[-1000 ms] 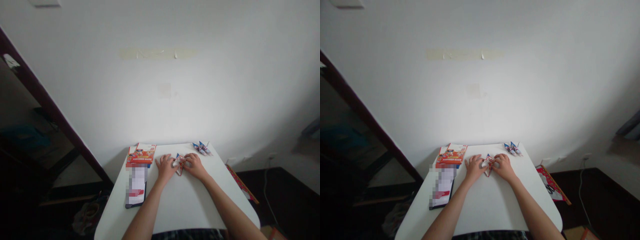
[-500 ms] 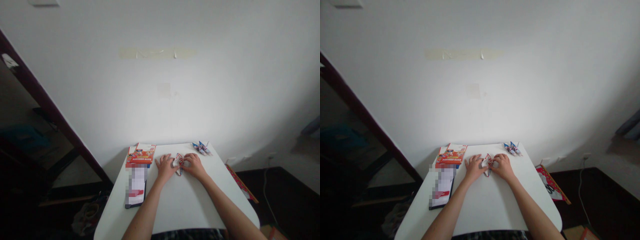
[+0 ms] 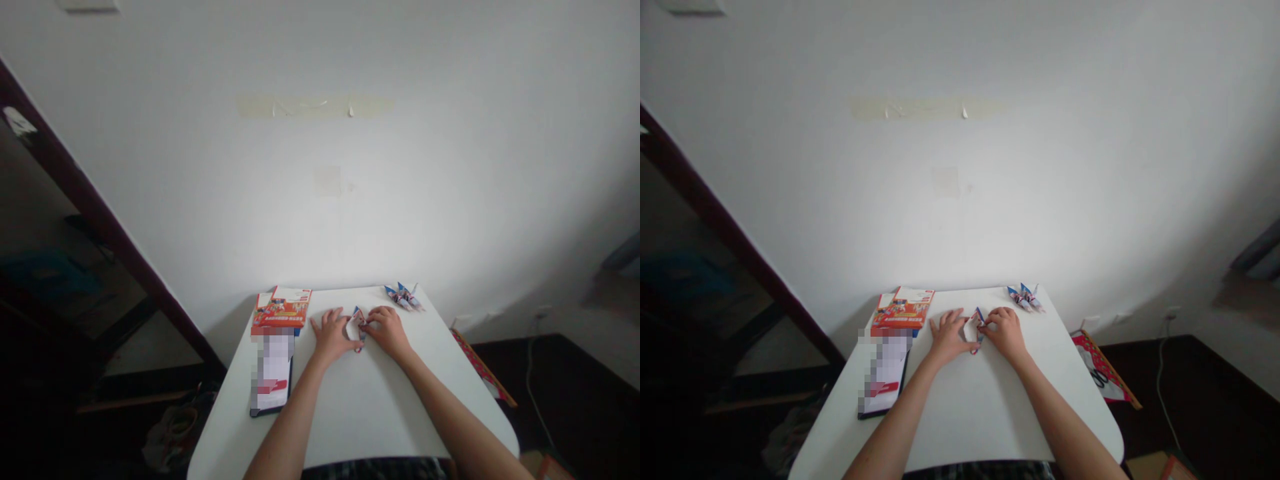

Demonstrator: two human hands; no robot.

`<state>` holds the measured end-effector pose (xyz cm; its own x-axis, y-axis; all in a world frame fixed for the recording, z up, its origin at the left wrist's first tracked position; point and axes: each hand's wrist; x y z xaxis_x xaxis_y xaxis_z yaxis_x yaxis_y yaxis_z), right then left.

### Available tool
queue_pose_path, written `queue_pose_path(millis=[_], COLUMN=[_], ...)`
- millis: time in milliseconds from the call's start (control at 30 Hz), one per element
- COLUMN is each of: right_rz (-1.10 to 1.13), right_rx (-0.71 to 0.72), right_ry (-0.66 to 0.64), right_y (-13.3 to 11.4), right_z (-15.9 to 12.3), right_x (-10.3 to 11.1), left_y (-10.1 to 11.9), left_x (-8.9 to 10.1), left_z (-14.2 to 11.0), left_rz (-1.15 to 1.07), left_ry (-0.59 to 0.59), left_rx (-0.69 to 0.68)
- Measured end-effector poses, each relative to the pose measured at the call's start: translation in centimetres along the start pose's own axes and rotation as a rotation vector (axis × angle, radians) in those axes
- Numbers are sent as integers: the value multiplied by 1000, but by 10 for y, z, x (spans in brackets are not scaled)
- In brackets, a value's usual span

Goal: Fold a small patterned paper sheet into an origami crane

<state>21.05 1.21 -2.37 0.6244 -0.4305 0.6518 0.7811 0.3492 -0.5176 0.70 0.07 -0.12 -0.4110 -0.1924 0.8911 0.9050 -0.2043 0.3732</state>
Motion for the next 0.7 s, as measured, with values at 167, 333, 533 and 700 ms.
queue_pose_path(millis=[167, 333, 533, 700], right_rz=[37, 55, 74, 82], right_rx=[26, 24, 5, -24], right_ry=[-58, -72, -53, -32], right_y=[10, 18, 16, 15], right_z=[2, 4, 3, 2], right_x=[0, -1, -1, -2], left_y=[0, 1, 0, -1], left_x=[2, 4, 5, 6], left_z=[1, 1, 1, 2], left_rz=[0, -5, -33, -57], left_ry=[-42, -49, -63, -61], left_rx=[8, 9, 6, -4])
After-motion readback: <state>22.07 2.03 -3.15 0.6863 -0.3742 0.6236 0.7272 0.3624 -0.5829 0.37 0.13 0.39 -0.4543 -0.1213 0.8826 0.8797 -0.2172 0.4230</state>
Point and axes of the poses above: each hand's wrist, its own z-axis towards the middle knuckle, its own x-axis out of the back of the hand, y = z × x, and after that the axes turned 12 degrees about y, right-handed
